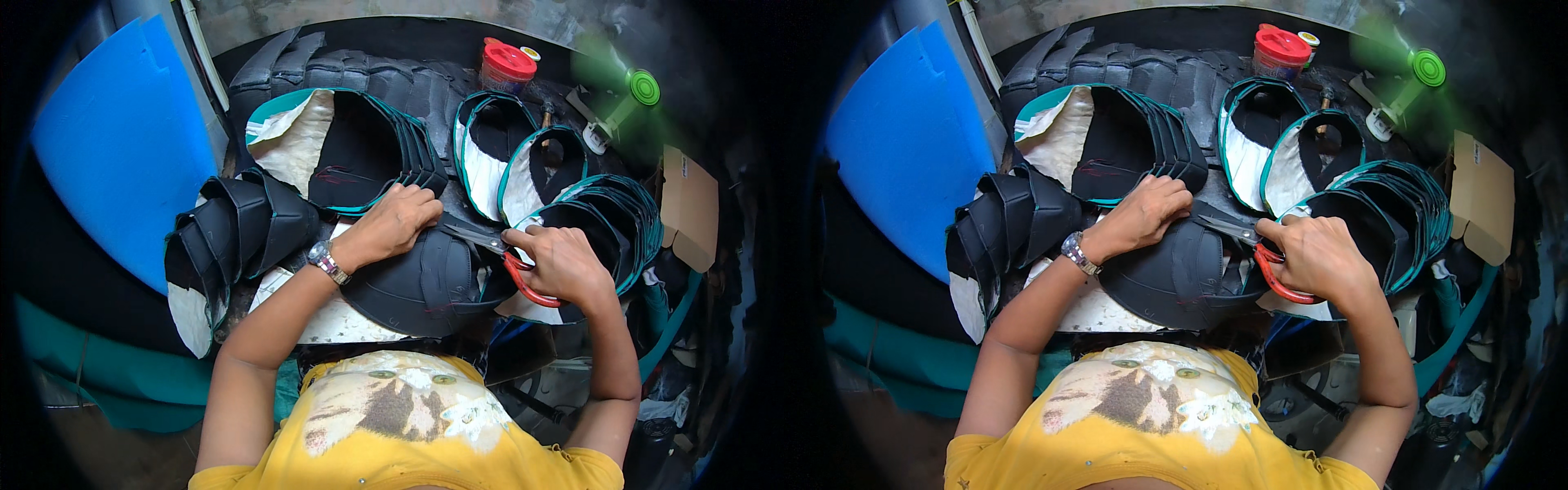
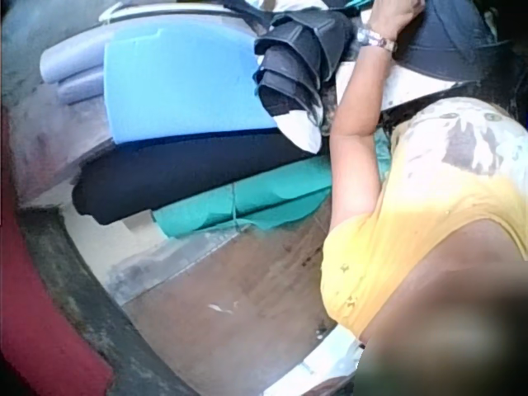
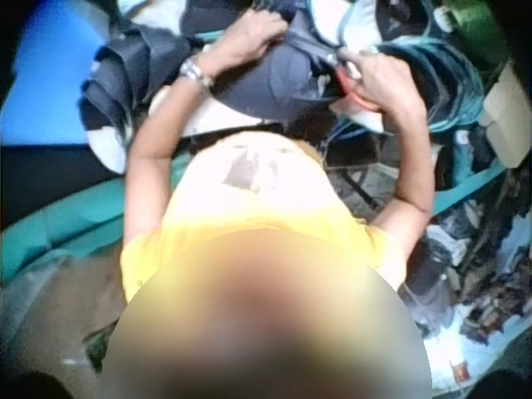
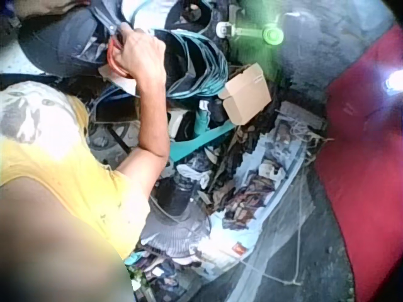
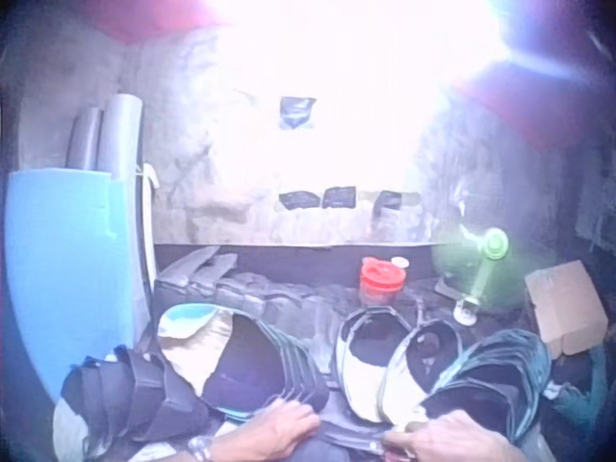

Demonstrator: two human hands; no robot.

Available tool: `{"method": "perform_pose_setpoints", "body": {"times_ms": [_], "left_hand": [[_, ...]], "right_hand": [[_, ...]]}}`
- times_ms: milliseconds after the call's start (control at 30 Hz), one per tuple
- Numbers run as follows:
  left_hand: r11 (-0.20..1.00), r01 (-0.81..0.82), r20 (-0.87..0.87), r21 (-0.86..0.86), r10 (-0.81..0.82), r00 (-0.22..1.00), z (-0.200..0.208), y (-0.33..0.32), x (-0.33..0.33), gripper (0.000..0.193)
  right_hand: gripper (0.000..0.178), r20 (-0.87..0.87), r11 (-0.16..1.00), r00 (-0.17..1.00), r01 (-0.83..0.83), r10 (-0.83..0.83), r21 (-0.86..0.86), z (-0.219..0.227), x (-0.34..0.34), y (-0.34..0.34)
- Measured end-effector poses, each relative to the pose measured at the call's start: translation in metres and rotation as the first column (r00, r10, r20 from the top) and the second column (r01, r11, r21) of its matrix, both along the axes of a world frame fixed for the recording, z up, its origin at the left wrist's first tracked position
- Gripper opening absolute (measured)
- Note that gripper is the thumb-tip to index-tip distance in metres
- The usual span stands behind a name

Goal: The person repeatedly picks up black shoe parts from a stack and uses red-handled scissors to trim excess material along the edges. Trimmed pieces are set aside on the table while the person continues the same trimming action on successive parts.

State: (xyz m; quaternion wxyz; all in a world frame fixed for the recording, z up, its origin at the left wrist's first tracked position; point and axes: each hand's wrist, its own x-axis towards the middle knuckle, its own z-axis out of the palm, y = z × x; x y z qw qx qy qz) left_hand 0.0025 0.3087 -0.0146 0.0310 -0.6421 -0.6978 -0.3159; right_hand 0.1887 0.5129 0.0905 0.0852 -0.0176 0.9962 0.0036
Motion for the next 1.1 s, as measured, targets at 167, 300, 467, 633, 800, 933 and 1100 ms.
{"method": "perform_pose_setpoints", "body": {"times_ms": [167, 300, 467, 633, 800, 933, 1100], "left_hand": [[0.992, -0.024, 0.093, 0.123, 0.013, 0.996, -0.004, -0.006, 0.004, 0.012], [0.967, -0.055, 0.129, 0.247, 0.023, 0.991, -0.006, -0.008, 0.006, 0.015], [0.948, -0.120, 0.200, 0.293, 0.063, 0.978, -0.010, -0.011, 0.009, 0.015], [0.926, -0.181, 0.318, 0.332, 0.071, 0.945, -0.014, -0.016, 0.010, 0.012], [0.920, -0.201, 0.321, 0.336, 0.088, 0.943, -0.011, -0.018, 0.012, 0.010], [0.885, -0.265, 0.352, 0.383, 0.126, 0.927, -0.002, -0.020, 0.015, 0.007], [0.839, -0.498, 0.616, 0.217, 0.278, 0.737, 0.008, -0.047, 0.008, 0.019]], "right_hand": [[0.036, 0.051, 0.997, 0.997, -0.061, 0.058, 0.047, 0.010, -0.011, -0.003], [0.033, 0.062, 0.995, 0.995, -0.077, 0.073, 0.065, 0.016, -0.016, -0.010], [0.031, 0.030, 0.984, 0.992, -0.126, 0.123, 0.126, 0.018, -0.019, -0.020], [0.033, 0.082, 0.986, 0.993, -0.094, 0.083, 0.141, 0.021, -0.017, -0.022], [0.027, -0.051, 0.973, 0.980, -0.181, 0.190, 0.144, 0.018, -0.021, -0.025], [0.021, -0.053, 0.952, 0.974, -0.202, 0.220, 0.230, 0.012, -0.024, -0.033], [0.024, -0.128, 0.981, 0.980, -0.133, 0.151, 0.138, 0.022, -0.009, -0.024]]}}
